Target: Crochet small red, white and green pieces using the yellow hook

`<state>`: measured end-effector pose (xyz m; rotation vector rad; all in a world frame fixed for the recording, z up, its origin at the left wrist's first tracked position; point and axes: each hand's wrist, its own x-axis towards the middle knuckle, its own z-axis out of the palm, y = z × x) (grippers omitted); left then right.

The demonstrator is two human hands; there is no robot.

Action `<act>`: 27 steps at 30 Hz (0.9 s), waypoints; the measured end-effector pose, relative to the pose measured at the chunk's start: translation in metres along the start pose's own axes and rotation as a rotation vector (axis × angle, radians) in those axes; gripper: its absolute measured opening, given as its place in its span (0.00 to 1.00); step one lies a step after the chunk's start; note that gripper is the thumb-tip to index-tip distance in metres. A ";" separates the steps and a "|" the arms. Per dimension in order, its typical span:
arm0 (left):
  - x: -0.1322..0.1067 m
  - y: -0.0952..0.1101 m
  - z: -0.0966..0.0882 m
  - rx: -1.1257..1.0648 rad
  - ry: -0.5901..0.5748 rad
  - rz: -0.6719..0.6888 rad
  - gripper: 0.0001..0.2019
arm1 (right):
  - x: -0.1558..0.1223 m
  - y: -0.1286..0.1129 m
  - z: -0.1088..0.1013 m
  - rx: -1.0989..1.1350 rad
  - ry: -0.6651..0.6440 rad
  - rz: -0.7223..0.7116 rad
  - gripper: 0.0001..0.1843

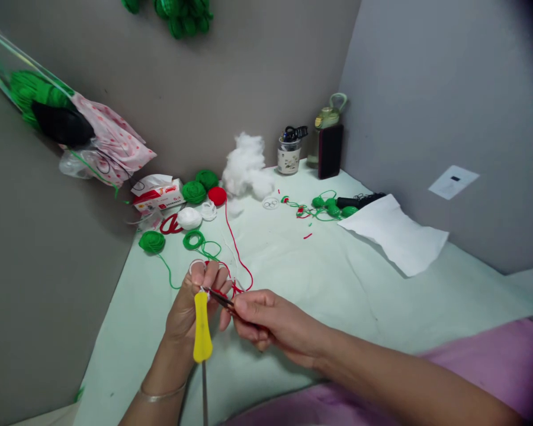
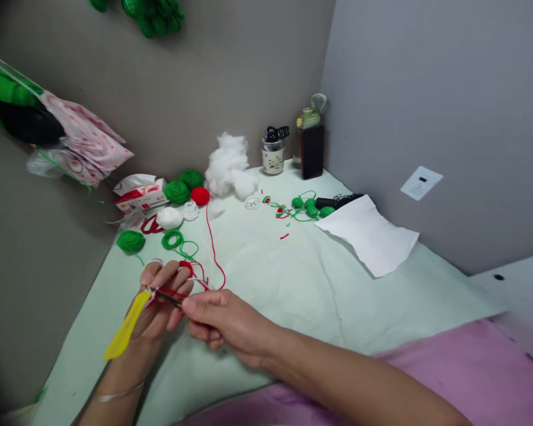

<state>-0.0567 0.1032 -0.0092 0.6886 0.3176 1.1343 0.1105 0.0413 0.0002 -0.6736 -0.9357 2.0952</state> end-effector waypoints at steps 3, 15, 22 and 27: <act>0.000 -0.002 0.000 0.003 -0.010 0.001 0.18 | 0.000 0.000 0.000 0.007 0.014 -0.006 0.30; -0.001 -0.001 0.005 0.067 0.005 -0.027 0.20 | 0.001 -0.004 -0.003 -0.038 0.058 -0.111 0.30; -0.002 0.002 0.001 0.157 0.106 -0.076 0.21 | -0.027 -0.034 -0.058 -0.853 0.740 -0.552 0.16; -0.002 0.000 0.010 0.262 0.172 -0.162 0.18 | -0.050 -0.020 -0.095 -1.521 0.899 -0.400 0.18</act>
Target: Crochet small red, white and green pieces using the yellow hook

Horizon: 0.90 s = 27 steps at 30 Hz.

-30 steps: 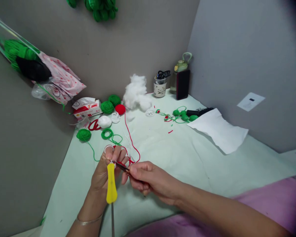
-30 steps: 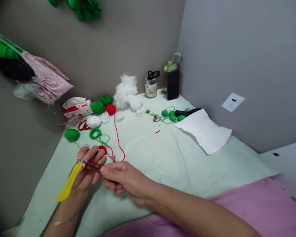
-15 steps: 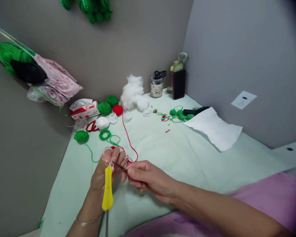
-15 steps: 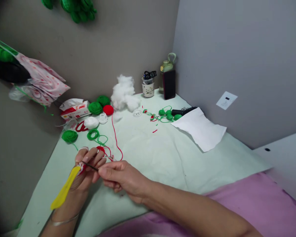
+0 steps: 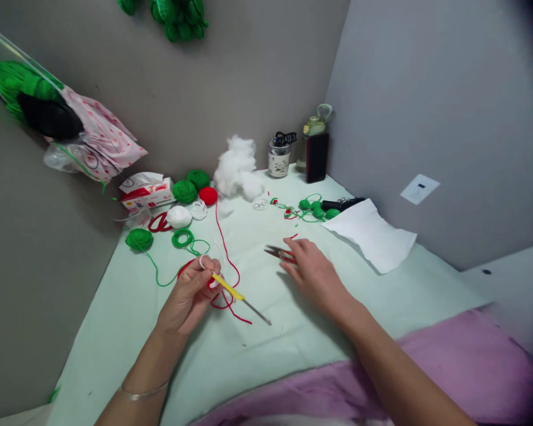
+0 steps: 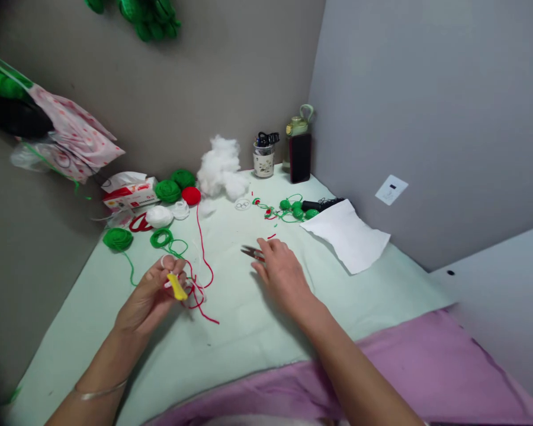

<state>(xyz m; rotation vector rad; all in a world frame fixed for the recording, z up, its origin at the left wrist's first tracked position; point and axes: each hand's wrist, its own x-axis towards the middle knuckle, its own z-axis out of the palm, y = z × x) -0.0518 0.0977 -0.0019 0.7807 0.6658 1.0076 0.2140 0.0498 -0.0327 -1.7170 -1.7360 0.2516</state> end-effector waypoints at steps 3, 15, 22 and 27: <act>-0.005 -0.005 0.009 0.054 0.028 -0.038 0.13 | -0.018 -0.013 0.000 0.227 -0.043 -0.097 0.27; -0.063 -0.033 0.051 0.232 0.083 0.055 0.15 | -0.054 -0.075 0.006 1.056 0.036 -0.029 0.12; -0.076 -0.043 0.057 0.150 0.039 0.044 0.18 | -0.061 -0.082 -0.004 1.000 0.015 0.023 0.03; -0.077 -0.047 0.057 0.113 0.133 0.059 0.19 | -0.063 -0.081 -0.006 0.971 -0.047 0.102 0.04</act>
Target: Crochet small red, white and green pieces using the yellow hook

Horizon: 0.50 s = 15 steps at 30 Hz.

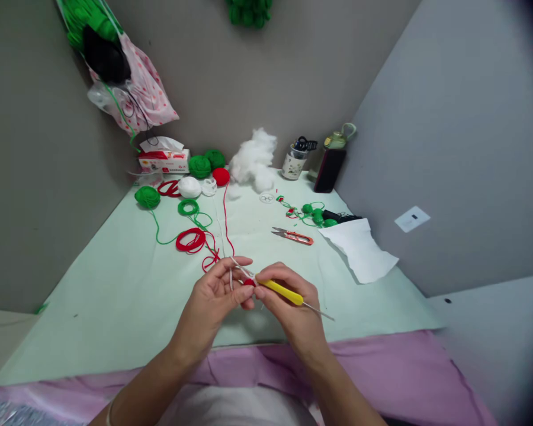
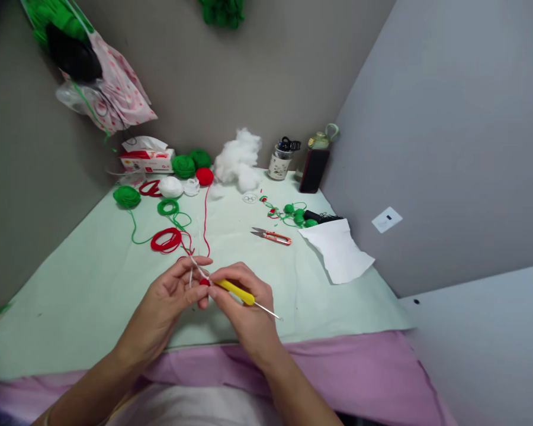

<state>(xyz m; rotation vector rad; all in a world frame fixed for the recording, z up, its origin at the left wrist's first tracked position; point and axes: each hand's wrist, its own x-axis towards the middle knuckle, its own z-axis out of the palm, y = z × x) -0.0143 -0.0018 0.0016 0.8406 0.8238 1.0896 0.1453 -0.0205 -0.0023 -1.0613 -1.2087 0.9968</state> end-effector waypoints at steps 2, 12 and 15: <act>0.000 0.000 0.001 -0.051 -0.005 -0.045 0.18 | 0.000 0.001 -0.001 0.030 0.022 0.030 0.04; 0.016 -0.014 0.010 -0.410 -0.155 -0.334 0.17 | -0.004 0.010 -0.019 0.232 0.074 0.179 0.08; 0.012 -0.015 0.014 -0.400 -0.153 -0.304 0.14 | -0.004 0.013 -0.022 0.269 0.096 0.195 0.08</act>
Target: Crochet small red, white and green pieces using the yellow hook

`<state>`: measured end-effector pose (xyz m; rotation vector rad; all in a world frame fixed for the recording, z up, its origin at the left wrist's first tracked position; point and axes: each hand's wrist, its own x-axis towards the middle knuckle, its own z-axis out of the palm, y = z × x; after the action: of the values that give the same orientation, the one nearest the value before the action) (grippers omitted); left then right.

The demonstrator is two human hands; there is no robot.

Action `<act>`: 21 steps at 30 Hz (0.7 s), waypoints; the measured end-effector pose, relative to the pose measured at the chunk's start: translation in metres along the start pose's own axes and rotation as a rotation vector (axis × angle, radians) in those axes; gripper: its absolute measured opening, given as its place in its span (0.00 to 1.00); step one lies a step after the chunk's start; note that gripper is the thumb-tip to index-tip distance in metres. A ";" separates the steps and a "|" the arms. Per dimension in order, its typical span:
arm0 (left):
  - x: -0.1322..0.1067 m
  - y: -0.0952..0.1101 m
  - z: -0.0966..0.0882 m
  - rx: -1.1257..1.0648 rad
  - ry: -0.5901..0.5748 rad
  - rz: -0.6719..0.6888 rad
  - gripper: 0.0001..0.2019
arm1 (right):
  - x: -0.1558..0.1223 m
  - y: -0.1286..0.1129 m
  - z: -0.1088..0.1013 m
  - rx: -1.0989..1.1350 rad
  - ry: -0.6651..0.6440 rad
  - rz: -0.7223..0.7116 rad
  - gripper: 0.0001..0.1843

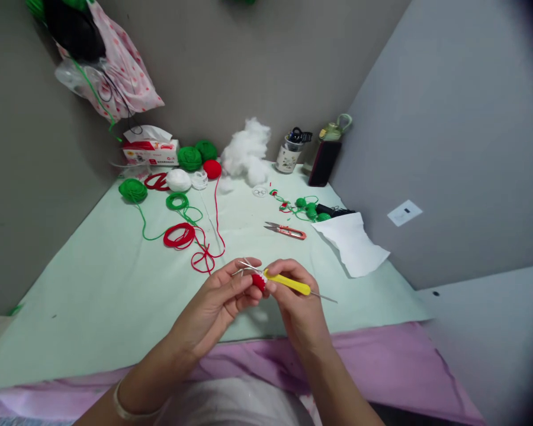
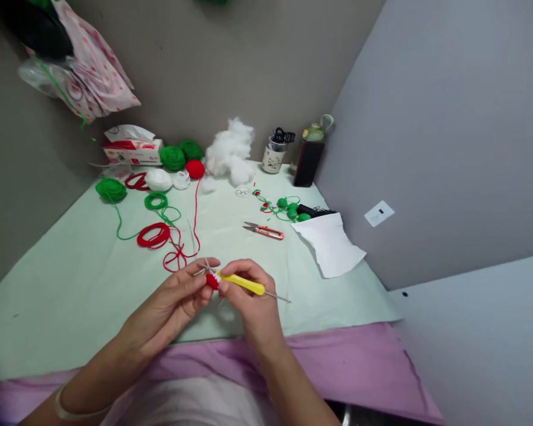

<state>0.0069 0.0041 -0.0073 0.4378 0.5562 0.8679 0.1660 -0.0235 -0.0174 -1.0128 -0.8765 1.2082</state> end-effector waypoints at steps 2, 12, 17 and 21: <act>-0.004 -0.001 0.003 0.034 0.007 0.029 0.14 | -0.001 0.000 0.001 -0.018 0.016 -0.022 0.07; -0.012 -0.006 0.012 0.122 0.010 0.051 0.21 | -0.015 -0.015 0.004 -0.108 -0.026 -0.077 0.04; -0.008 -0.003 0.014 0.086 0.008 0.034 0.21 | -0.016 -0.014 0.006 -0.027 -0.056 -0.040 0.04; -0.007 -0.003 0.013 0.081 0.017 0.041 0.20 | -0.015 -0.014 0.009 -0.001 -0.045 -0.019 0.05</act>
<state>0.0131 -0.0047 0.0033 0.5179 0.6016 0.8915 0.1596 -0.0381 -0.0013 -0.9799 -0.9198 1.2186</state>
